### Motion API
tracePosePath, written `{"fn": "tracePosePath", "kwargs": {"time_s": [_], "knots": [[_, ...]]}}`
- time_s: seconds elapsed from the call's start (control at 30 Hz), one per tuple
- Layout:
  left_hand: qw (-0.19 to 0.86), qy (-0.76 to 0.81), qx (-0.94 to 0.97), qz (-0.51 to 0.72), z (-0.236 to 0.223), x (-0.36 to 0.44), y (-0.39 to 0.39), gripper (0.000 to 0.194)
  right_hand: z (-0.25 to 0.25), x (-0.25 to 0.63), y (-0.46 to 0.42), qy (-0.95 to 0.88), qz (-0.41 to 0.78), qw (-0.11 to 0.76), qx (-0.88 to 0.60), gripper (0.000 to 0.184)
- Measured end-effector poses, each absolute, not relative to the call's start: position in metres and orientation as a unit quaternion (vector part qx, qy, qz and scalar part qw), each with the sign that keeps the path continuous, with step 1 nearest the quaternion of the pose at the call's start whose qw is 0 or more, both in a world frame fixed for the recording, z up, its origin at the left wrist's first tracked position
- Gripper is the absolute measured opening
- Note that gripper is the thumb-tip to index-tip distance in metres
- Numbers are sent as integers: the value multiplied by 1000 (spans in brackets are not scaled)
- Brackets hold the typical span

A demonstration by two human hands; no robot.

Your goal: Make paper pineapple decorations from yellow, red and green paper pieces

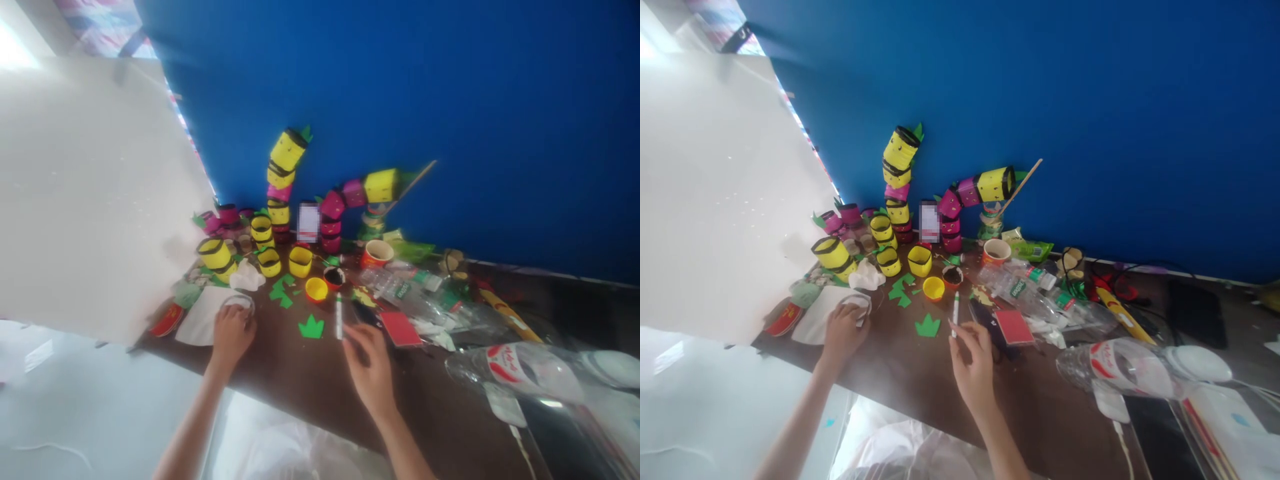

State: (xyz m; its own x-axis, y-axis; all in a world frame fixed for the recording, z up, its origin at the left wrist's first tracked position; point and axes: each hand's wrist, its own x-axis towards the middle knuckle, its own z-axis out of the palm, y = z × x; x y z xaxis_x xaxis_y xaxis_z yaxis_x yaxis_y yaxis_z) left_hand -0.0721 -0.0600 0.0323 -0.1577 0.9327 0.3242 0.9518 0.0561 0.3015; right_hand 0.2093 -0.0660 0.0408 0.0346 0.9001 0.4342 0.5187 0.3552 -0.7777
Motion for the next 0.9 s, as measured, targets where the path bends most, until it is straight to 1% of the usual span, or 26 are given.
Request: {"fn": "tracePosePath", "kwargs": {"time_s": [0.07, 0.1, 0.2, 0.23, 0.33, 0.43, 0.6, 0.73, 0.9], "knots": [[36, -734, -635, -236, 24, -66, -60, 31, 34, 208, -64, -651, 270, 464, -537, 19], [9, -722, -643, -254, 20, -57, -58, 31, 30, 208, -64, -635, 302, 463, -539, 19], [-177, -629, -705, -276, 8, -17, -43, 16, 19, 205, -63, -585, 382, 478, -532, 22], [-193, -622, -706, -279, 4, -3, -36, 14, 16, 204, -63, -572, 400, 484, -528, 23], [-217, -624, -692, -291, -6, 26, -15, 12, 13, 204, -63, -551, 426, 490, -525, 25], [-254, -618, -675, -313, -11, 34, -5, 6, 14, 206, -64, -526, 445, 490, -534, 28], [-347, -575, -636, -379, -13, 33, -12, 11, 16, 205, -64, -454, 506, 469, -564, 27], [-428, -545, -562, -452, -18, 38, -19, 13, 11, 195, -57, -447, 524, 463, -558, 25], [-509, -504, -474, -512, -21, 40, -20, 28, -2, 183, -42, -463, 540, 454, -536, 24]]}}
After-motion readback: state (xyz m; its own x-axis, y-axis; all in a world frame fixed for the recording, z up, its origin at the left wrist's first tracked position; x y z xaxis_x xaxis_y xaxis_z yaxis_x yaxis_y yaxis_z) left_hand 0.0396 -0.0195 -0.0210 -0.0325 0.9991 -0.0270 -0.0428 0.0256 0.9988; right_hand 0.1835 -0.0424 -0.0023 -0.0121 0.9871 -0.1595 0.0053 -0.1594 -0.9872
